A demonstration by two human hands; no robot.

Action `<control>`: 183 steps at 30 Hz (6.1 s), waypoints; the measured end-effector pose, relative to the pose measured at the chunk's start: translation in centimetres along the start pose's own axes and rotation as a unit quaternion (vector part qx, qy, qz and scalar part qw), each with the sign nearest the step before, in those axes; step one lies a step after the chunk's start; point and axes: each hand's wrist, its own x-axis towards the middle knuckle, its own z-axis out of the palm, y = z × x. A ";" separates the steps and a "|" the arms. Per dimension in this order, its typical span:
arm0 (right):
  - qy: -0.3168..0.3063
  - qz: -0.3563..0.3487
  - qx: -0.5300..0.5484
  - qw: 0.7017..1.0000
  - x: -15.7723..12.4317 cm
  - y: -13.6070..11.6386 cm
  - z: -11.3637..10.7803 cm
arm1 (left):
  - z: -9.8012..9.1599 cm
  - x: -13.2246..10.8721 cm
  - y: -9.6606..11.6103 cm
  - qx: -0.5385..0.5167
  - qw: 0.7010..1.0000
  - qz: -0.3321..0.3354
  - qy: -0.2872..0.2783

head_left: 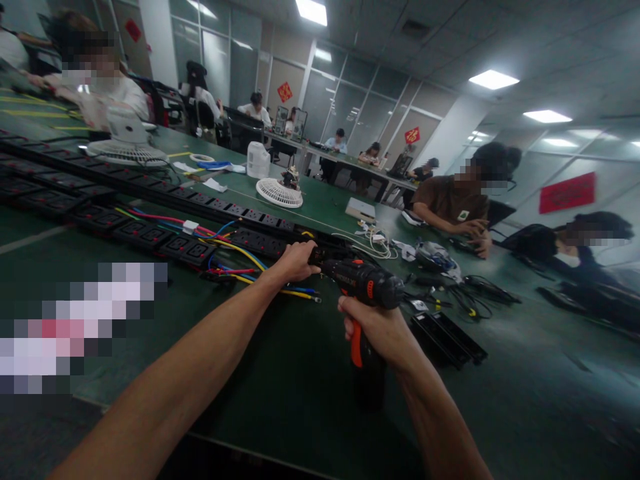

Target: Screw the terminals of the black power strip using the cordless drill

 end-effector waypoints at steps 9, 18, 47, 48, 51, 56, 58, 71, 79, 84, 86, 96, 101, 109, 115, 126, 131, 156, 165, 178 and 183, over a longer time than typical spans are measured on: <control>-0.001 -0.009 -0.007 1.000 0.1 0.4 -0.2 | 0.2 0.2 -0.3 0.011 1.000 0.006 -0.001; 0.004 -0.007 -0.012 1.000 -0.1 0.2 -0.1 | 0.4 0.3 -0.4 0.004 1.000 0.001 -0.003; 0.002 0.002 -0.012 1.000 0.0 0.2 -0.2 | 0.5 0.3 -0.5 0.005 1.000 0.001 0.003; 0.003 0.004 -0.014 1.000 0.0 0.2 -0.2 | 0.5 0.3 -0.5 0.005 1.000 0.002 0.004; 0.006 0.006 -0.016 1.000 -0.1 0.0 -0.1 | 0.5 0.3 -0.5 0.006 1.000 0.004 0.004; 0.003 0.000 -0.010 1.000 0.0 0.1 -0.1 | 0.6 0.4 -0.5 0.004 1.000 0.005 0.003; 0.002 -0.005 -0.008 1.000 0.0 0.3 -0.1 | 0.6 0.4 -0.6 0.006 1.000 0.005 0.003; -0.002 -0.015 -0.012 1.000 0.1 0.6 -0.2 | 0.8 0.5 -0.7 0.006 1.000 0.006 0.005; 0.005 -0.007 -0.006 1.000 0.2 0.7 -0.2 | 0.5 0.4 -0.5 0.005 1.000 0.001 0.000; -0.002 -0.010 -0.005 1.000 0.2 0.7 -0.2 | 0.3 0.2 -0.4 0.008 1.000 -0.001 -0.003; -0.002 -0.008 -0.008 1.000 0.2 0.6 -0.2 | 0.3 0.2 -0.3 0.010 1.000 -0.002 -0.004; -0.003 -0.007 -0.005 1.000 -0.1 0.2 -0.2 | 0.4 0.3 -0.5 0.000 1.000 0.004 0.000; -0.004 -0.008 -0.003 1.000 0.0 0.4 -0.3 | 0.4 0.3 -0.5 0.007 1.000 0.002 -0.003; 0.005 -0.003 -0.007 1.000 0.1 0.5 -0.2 | 0.3 0.2 -0.4 0.004 1.000 0.001 0.000; 0.001 -0.008 0.000 1.000 -0.1 0.4 -0.2 | 0.4 0.3 -0.5 0.009 1.000 0.004 -0.006; 0.000 -0.016 -0.007 1.000 -0.1 0.6 -0.3 | 0.6 0.4 -0.6 0.007 1.000 0.004 -0.004; -0.002 -0.014 -0.009 1.000 -0.1 0.6 -0.3 | 0.6 0.5 -0.7 0.006 1.000 0.005 -0.003; -0.004 -0.020 -0.001 1.000 -0.2 0.6 -0.4 | 0.2 0.2 -0.3 0.016 1.000 0.006 -0.004; 0.000 -0.018 -0.002 1.000 0.1 1.0 -0.5 | 0.3 0.3 -0.3 0.026 1.000 0.001 0.000; -0.001 -0.014 -0.029 0.999 -0.5 0.8 -1.5 | 0.2 0.2 -0.2 0.022 1.000 0.002 0.015; 0.001 -0.008 0.005 1.000 -0.6 0.8 -2.3 | 0.1 -0.1 0.0 0.028 0.999 0.016 0.038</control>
